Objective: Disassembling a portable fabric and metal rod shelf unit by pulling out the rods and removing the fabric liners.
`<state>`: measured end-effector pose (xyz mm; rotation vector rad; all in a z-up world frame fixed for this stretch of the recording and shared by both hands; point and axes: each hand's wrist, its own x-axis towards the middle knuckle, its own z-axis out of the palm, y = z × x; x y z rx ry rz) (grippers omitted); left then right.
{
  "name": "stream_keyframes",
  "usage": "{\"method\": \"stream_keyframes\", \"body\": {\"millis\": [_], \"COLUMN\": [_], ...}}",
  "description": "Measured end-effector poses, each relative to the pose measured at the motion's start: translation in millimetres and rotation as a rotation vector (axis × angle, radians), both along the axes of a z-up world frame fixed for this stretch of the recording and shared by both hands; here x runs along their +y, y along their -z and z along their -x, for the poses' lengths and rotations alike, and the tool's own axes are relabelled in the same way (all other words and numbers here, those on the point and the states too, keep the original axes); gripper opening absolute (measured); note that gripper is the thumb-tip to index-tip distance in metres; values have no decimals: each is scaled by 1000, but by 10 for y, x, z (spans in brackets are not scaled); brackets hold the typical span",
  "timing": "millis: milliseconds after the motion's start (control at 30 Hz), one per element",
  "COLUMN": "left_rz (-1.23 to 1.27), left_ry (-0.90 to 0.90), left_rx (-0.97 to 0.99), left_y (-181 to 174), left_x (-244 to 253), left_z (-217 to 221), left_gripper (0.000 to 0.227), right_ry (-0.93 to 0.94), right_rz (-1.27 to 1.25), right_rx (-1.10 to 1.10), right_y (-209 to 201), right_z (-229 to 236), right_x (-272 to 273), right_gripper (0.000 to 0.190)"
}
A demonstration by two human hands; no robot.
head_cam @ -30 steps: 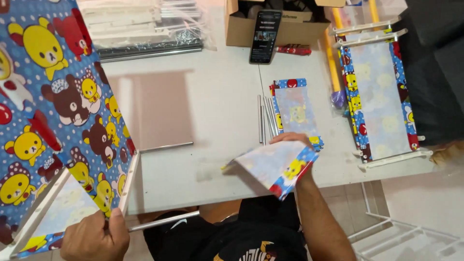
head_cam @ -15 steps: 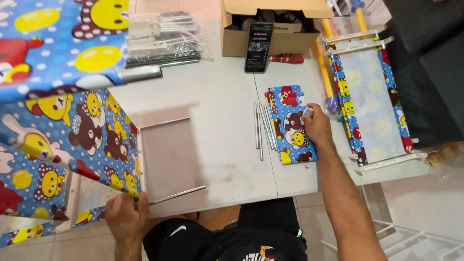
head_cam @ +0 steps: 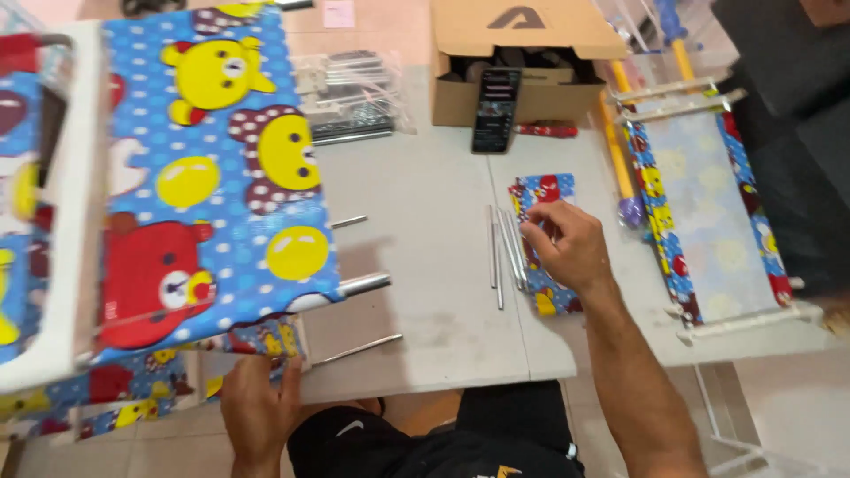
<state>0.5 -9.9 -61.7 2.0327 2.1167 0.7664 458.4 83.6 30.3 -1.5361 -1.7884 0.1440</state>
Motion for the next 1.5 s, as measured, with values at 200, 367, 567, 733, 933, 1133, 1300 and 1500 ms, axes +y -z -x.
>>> {"method": "stream_keyframes", "body": {"millis": [200, 367, 567, 733, 933, 1133, 1300, 1500], "left_rz": [-860, -1116, -887, -877, -843, -781, -796, -792], "left_ry": [291, 350, 261, 318, 401, 429, 426, 425], "left_rx": [67, 274, 366, 300, 261, 272, 274, 238], "left_y": [-1535, -2442, -2608, -2616, -2699, -2724, -2720, -2722], "left_x": [-355, 161, 331, 363, 363, 301, 351, 338], "left_z": [117, 32, -40, -35, -31, 76, 112, 84], "left_gripper": [21, 36, 40, 40, 39, 38, 36, 37], "right_ry": [-395, -597, -723, -733, -699, -727, -714, -618], "right_rz": [-446, -788, -881, -981, -978, -997, -1008, -971], "right_rx": [206, 109, -48, -92, -177, -175, -158, -69], "right_y": [-766, -1240, -1497, -1487, -1549, -1592, -1526, -1554], "right_z": [839, 1681, 1956, 1798, 1605, 1547, 1397, 1016], "right_x": [193, 798, 1040, 973, 872, 865, 906, 739], "right_gripper": [9, 41, 34, 28, 29, 23, 36, 27]}}
